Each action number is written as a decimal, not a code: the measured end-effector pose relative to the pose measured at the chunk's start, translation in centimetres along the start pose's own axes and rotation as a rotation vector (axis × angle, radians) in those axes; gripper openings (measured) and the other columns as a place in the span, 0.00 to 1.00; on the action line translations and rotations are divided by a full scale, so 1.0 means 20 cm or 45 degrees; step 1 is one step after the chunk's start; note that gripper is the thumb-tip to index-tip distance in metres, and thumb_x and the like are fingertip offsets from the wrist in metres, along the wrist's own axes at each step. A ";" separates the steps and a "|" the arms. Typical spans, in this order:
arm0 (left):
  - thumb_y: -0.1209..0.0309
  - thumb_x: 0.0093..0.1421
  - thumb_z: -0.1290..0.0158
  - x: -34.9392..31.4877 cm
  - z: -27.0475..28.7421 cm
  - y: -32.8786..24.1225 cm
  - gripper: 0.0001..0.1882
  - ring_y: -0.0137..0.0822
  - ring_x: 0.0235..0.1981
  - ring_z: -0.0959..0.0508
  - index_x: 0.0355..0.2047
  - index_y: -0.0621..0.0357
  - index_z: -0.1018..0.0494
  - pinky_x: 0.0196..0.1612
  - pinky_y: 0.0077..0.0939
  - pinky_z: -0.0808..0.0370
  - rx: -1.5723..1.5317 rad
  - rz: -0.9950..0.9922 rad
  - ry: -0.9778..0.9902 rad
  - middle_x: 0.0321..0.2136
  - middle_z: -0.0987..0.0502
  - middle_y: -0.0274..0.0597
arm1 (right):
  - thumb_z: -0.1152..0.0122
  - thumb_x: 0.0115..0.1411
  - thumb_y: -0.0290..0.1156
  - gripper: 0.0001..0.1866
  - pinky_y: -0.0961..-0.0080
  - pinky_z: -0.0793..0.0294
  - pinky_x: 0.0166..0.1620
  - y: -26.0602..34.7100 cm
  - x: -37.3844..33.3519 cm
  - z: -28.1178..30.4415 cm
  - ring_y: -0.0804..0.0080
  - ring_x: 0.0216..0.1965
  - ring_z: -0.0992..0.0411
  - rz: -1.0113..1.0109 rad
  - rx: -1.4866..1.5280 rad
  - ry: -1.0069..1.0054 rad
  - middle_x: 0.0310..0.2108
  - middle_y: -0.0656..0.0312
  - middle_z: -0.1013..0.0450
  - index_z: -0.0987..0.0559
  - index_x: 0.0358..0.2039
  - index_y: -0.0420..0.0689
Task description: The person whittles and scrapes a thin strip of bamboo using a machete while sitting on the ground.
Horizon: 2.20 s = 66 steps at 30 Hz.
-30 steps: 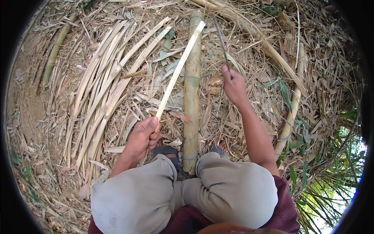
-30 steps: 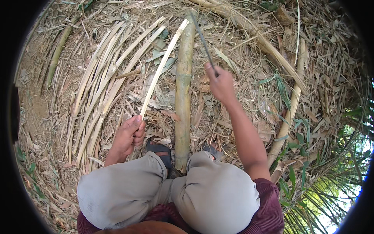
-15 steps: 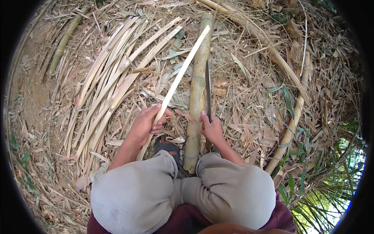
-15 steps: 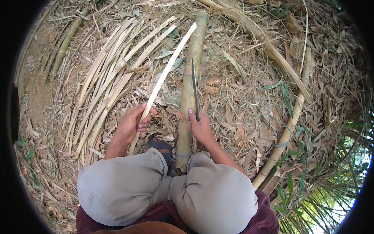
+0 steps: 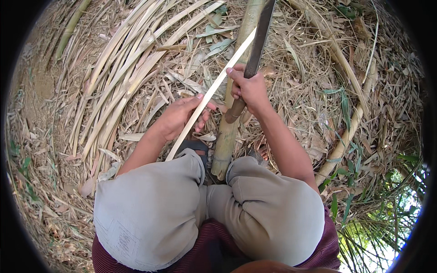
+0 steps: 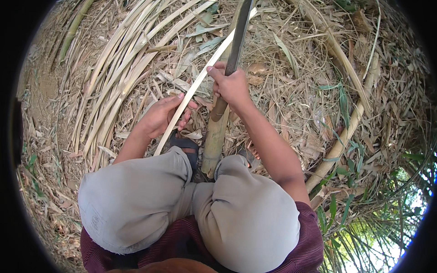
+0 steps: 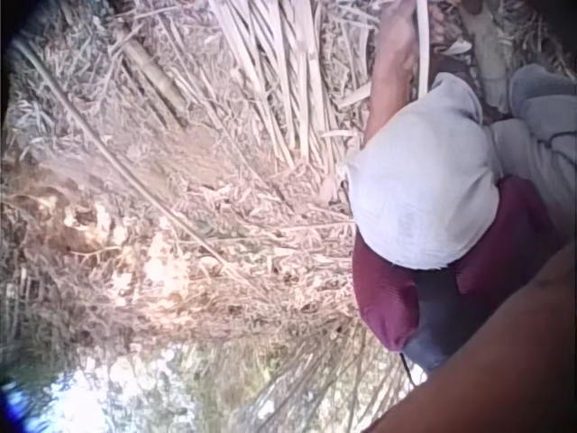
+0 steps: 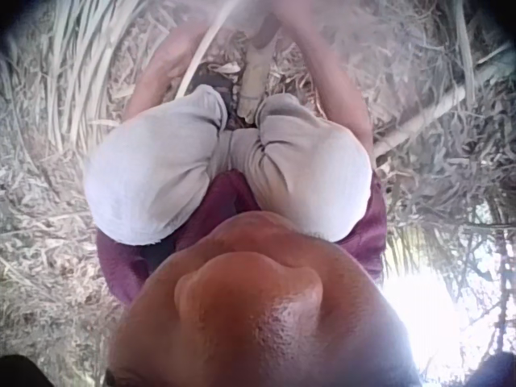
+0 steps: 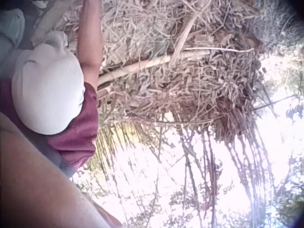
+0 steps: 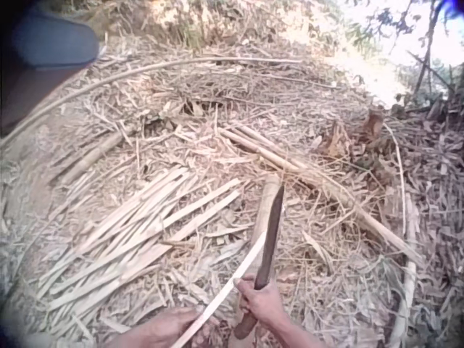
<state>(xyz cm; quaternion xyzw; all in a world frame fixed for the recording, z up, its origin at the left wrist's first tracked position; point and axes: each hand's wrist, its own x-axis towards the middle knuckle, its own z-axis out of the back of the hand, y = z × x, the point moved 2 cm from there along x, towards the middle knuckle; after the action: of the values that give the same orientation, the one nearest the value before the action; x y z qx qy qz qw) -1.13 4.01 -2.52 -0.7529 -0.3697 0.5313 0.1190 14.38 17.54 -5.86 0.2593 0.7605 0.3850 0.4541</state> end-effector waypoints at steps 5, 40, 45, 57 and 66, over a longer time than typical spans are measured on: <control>0.53 0.72 0.63 -0.13 0.07 0.04 0.24 0.29 0.21 0.25 0.42 0.64 0.30 0.26 0.22 0.25 0.242 0.109 -0.063 0.23 0.26 0.37 | 0.34 0.59 0.30 0.15 0.81 0.43 0.17 0.03 0.06 0.01 0.83 0.13 0.42 0.069 -0.080 -0.006 0.17 0.70 0.36 0.27 0.40 0.34; 0.56 0.71 0.59 -0.17 0.01 0.14 0.17 0.19 0.12 0.49 0.28 0.51 0.38 0.15 0.18 0.54 0.168 0.074 -0.205 0.15 0.46 0.24 | 0.44 0.52 0.69 0.36 0.60 0.25 0.23 -0.16 -0.35 -0.07 0.54 0.21 0.23 0.701 -1.775 0.202 0.23 0.55 0.23 0.21 0.45 0.48; 0.56 0.71 0.59 -0.15 0.01 0.15 0.17 0.18 0.12 0.50 0.27 0.50 0.38 0.15 0.18 0.54 0.343 0.056 -0.252 0.14 0.46 0.23 | 0.44 0.51 0.70 0.34 0.62 0.27 0.19 -0.17 -0.28 -0.02 0.55 0.18 0.24 0.829 -1.796 0.174 0.20 0.57 0.24 0.19 0.39 0.51; 0.59 0.72 0.60 -0.23 0.04 0.17 0.16 0.18 0.12 0.51 0.28 0.52 0.38 0.15 0.18 0.54 0.206 -0.053 -0.239 0.14 0.47 0.24 | 0.67 0.68 0.63 0.40 0.61 0.33 0.27 0.10 0.13 0.74 0.62 0.20 0.32 0.012 -1.445 -0.548 0.15 0.52 0.31 0.26 0.21 0.38; 0.58 0.73 0.64 -0.13 0.01 0.10 0.17 0.22 0.14 0.40 0.39 0.59 0.35 0.17 0.19 0.40 0.251 -0.123 -0.098 0.19 0.37 0.32 | 0.47 0.63 0.56 0.26 0.57 0.27 0.27 -0.14 -0.40 0.07 0.47 0.23 0.25 0.526 -1.341 0.185 0.18 0.51 0.27 0.27 0.31 0.41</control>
<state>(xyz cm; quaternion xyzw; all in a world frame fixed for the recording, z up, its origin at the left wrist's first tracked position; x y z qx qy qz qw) -0.74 0.76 -1.91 -0.6979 -0.3558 0.5872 0.2037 19.10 10.45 -4.65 0.1142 0.4287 0.8098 0.3840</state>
